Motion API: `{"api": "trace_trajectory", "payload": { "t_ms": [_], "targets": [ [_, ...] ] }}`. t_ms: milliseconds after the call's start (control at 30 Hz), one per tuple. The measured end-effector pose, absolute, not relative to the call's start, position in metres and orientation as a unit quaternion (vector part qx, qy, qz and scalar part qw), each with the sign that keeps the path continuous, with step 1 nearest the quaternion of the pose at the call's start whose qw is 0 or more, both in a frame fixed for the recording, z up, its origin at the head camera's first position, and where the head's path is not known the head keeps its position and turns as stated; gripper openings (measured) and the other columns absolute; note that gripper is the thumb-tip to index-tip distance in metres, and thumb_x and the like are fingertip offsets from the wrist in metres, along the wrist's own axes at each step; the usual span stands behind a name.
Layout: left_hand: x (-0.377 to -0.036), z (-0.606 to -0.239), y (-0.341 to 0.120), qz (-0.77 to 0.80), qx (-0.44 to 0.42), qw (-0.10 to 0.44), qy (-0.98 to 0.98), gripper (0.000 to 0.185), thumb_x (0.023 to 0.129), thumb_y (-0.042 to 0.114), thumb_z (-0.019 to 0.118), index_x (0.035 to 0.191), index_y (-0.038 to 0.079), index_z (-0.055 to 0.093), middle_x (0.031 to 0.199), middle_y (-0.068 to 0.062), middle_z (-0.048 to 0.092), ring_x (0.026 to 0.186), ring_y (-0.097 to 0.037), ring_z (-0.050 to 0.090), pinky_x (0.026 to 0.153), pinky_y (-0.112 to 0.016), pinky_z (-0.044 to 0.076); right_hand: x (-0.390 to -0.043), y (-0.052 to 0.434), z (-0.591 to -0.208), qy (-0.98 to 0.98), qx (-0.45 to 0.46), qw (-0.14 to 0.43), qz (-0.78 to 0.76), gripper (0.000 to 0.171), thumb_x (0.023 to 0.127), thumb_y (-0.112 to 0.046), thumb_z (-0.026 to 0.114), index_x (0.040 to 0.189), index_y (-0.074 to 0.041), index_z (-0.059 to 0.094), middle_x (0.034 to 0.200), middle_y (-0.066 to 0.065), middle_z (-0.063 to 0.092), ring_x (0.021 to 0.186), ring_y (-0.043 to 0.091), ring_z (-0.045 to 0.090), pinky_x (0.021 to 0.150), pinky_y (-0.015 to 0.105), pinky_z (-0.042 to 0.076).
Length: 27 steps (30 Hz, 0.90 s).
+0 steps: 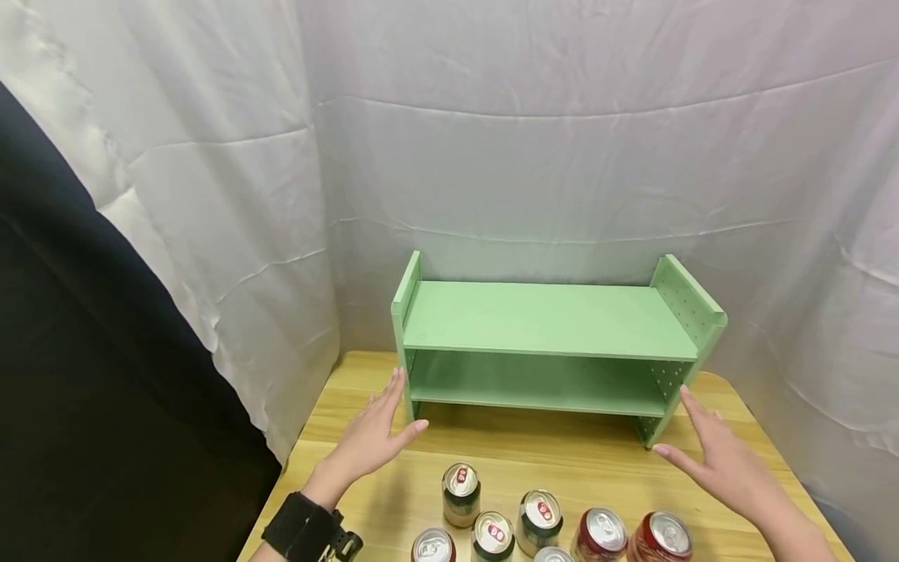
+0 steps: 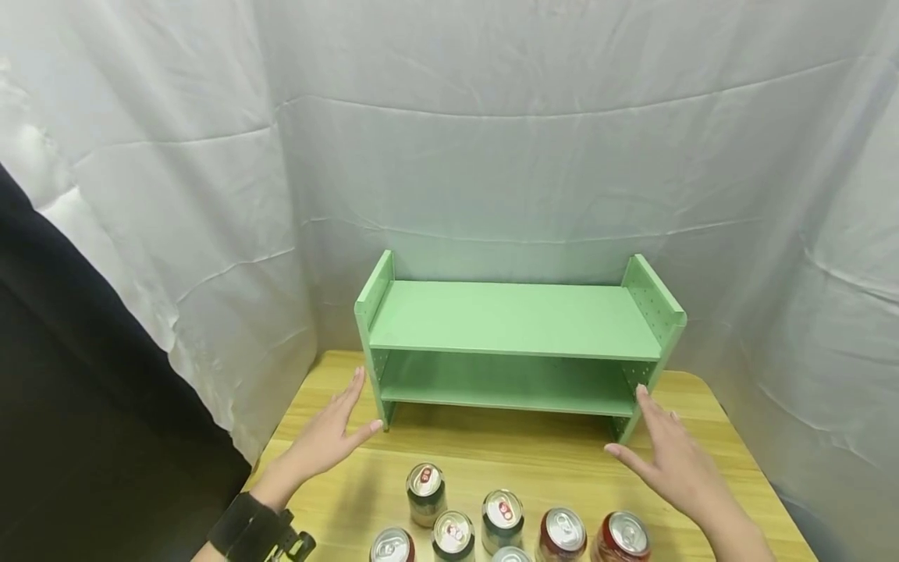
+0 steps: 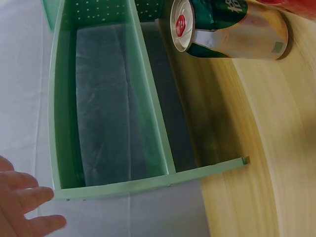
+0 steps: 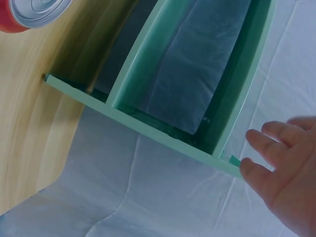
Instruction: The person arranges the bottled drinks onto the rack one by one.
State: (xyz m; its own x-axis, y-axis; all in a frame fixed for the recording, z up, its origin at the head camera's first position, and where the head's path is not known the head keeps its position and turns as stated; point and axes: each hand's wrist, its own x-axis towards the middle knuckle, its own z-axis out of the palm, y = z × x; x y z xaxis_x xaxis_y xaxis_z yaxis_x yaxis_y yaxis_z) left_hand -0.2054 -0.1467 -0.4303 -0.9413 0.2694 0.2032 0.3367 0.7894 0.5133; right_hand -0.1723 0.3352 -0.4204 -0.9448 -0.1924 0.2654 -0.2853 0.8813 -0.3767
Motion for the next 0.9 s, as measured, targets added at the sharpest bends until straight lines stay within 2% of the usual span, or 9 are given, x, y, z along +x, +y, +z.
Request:
{"api": "trace_trajectory", "payload": {
  "t_ms": [133,233,333,433,600,733,900],
  "targets": [
    [-0.211,-0.428,-0.149,-0.338,-0.124,0.084,-0.929,0.079,0.092,0.056,0.047,0.150,0.011,0.017,0.154,-0.008,0.022,0.136,-0.036,0.033,0.112,-0.053,0.029,-0.174,0.336,-0.416,-0.967,0.097,0.112,0.209,0.090,0.093,-0.040,0.055,0.149,-0.002,-0.005,0.149,0.031,0.018,0.119,0.064,0.030,0.088,0.076,0.030],
    [-0.216,-0.426,-0.150,-0.391,-0.094,0.100,-0.910,0.073,0.093,0.054,0.047,0.148,0.011,0.025,0.150,-0.012,0.033,0.134,-0.036,0.036,0.111,-0.051,0.032,-0.173,0.339,-0.416,-0.965,0.084,0.130,0.209,0.086,0.096,-0.038,0.051,0.148,0.001,-0.005,0.148,0.030,0.022,0.115,0.063,0.036,0.083,0.072,0.036],
    [-0.221,-0.424,-0.150,-0.442,-0.078,0.095,-0.889,0.072,0.093,0.053,0.047,0.148,0.011,0.028,0.147,-0.014,0.037,0.134,-0.036,0.038,0.110,-0.051,0.033,-0.171,0.342,-0.416,-0.966,0.069,0.144,0.205,0.083,0.097,-0.037,0.050,0.148,0.004,-0.001,0.145,0.032,0.027,0.108,0.063,0.041,0.077,0.069,0.039],
    [-0.225,-0.421,-0.152,-0.469,-0.075,0.077,-0.877,0.076,0.092,0.055,0.048,0.149,0.009,0.025,0.147,-0.017,0.036,0.133,-0.038,0.038,0.109,-0.050,0.034,-0.169,0.345,-0.417,-0.966,0.058,0.152,0.199,0.081,0.097,-0.037,0.049,0.147,0.006,0.002,0.143,0.032,0.031,0.102,0.062,0.045,0.074,0.067,0.041],
    [-0.227,-0.409,-0.160,-0.475,-0.072,0.048,-0.876,0.081,0.092,0.056,0.047,0.150,0.009,0.017,0.151,-0.018,0.027,0.136,-0.039,0.032,0.112,-0.049,0.029,-0.170,0.345,-0.411,-0.965,0.041,0.157,0.206,0.081,0.098,-0.038,0.047,0.148,0.003,0.000,0.139,0.032,0.036,0.106,0.062,0.043,0.069,0.068,0.041],
    [-0.231,-0.396,-0.164,-0.475,-0.071,0.038,-0.876,0.079,0.094,0.052,0.047,0.151,0.007,0.014,0.153,-0.019,0.023,0.138,-0.035,0.029,0.113,-0.047,0.028,-0.177,0.348,-0.399,-0.958,0.025,0.173,0.227,0.079,0.099,-0.037,0.045,0.149,0.001,-0.003,0.136,0.032,0.040,0.107,0.063,0.042,0.070,0.070,0.040],
    [-0.241,-0.378,-0.165,-0.480,-0.068,0.036,-0.874,0.077,0.095,0.047,0.048,0.150,0.005,0.014,0.153,-0.020,0.023,0.139,-0.033,0.029,0.113,-0.046,0.029,-0.191,0.351,-0.385,-0.949,0.018,0.184,0.254,0.074,0.101,-0.036,0.039,0.149,0.001,-0.004,0.138,0.032,0.038,0.106,0.061,0.046,0.076,0.070,0.038]
  ]
}}
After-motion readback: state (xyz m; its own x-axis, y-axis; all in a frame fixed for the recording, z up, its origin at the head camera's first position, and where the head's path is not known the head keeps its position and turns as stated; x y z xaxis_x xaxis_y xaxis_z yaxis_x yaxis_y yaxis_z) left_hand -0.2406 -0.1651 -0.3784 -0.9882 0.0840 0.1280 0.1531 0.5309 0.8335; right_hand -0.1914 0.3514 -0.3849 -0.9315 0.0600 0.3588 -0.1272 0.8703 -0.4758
